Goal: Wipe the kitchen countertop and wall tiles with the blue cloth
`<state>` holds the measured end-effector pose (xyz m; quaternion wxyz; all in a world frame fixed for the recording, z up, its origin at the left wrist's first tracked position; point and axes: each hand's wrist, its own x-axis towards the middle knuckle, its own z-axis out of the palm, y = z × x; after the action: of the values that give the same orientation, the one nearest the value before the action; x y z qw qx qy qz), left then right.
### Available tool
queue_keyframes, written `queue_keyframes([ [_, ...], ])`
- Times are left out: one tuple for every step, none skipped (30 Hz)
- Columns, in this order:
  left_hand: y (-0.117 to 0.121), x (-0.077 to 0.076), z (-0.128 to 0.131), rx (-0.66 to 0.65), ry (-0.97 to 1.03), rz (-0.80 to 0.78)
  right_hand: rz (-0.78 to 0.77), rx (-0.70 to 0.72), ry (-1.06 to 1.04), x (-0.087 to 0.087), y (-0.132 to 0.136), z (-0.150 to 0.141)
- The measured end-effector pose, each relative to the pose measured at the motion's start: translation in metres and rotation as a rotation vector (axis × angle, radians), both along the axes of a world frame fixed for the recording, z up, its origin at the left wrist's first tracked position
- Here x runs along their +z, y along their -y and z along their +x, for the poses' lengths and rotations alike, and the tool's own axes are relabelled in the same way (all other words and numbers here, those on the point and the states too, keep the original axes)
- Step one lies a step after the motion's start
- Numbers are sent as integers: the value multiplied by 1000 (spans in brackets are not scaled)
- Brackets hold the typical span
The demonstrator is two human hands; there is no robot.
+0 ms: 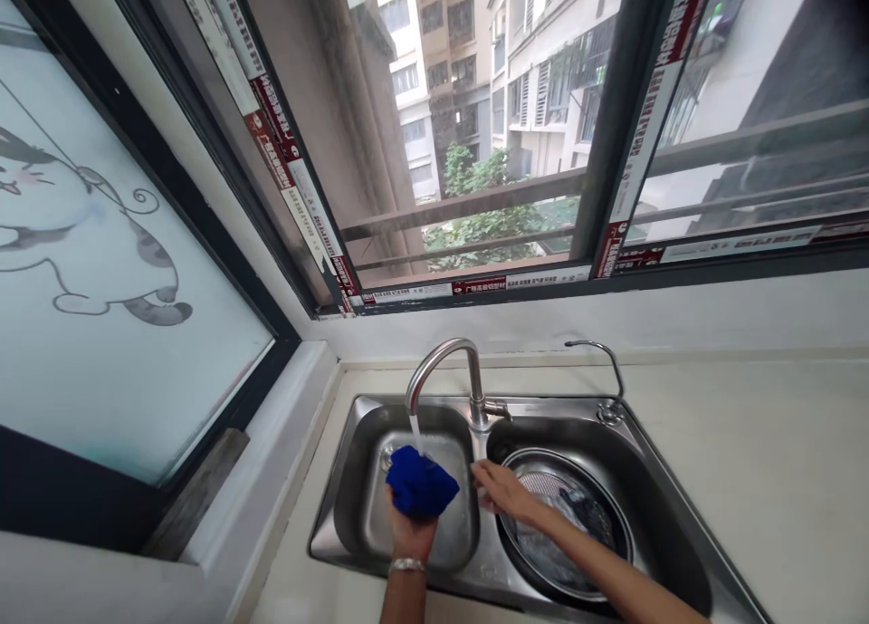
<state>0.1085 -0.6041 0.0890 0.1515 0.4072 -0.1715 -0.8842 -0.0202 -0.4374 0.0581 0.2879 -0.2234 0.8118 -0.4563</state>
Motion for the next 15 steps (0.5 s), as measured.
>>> queue_keyframes([
  [-2, -5, -1, -20, 7, -11, -38, 4, 68, -3, 13, 14],
  [-4, -9, -1, -41, 19, -26, -79, -3, 145, -5, 26, 26],
  [-7, -14, -2, -59, 36, -45, -121, -20, 229, -7, 40, 35],
  [-8, -18, -2, -70, 55, -71, -160, -40, 314, -9, 53, 42],
  [-10, -22, -2, -73, 73, -102, -193, -59, 394, -11, 64, 46],
  [-10, -25, -1, -70, 86, -136, -220, -75, 465, -13, 73, 49],
  [-9, -27, 0, -65, 94, -169, -240, -85, 521, -15, 80, 50],
  [-7, -28, 3, -57, 96, -197, -252, -88, 555, -17, 84, 50],
  [-4, -29, 5, -50, 95, -216, -259, -87, 568, -19, 86, 49],
  [-1, -29, 9, -41, 91, -226, -274, -90, 584, -22, 86, 48],
  [3, -29, 13, -26, 85, -229, -292, -100, 596, -24, 84, 47],
  [8, -30, 17, -2, 78, -227, -312, -115, 604, -25, 83, 45],
  [12, -31, 21, 30, 71, -220, -335, -135, 608, -26, 81, 43],
  [15, -33, 25, 67, 67, -209, -366, -157, 609, -27, 80, 41],
  [18, -35, 28, 106, 66, -195, -399, -178, 607, -27, 80, 40],
])
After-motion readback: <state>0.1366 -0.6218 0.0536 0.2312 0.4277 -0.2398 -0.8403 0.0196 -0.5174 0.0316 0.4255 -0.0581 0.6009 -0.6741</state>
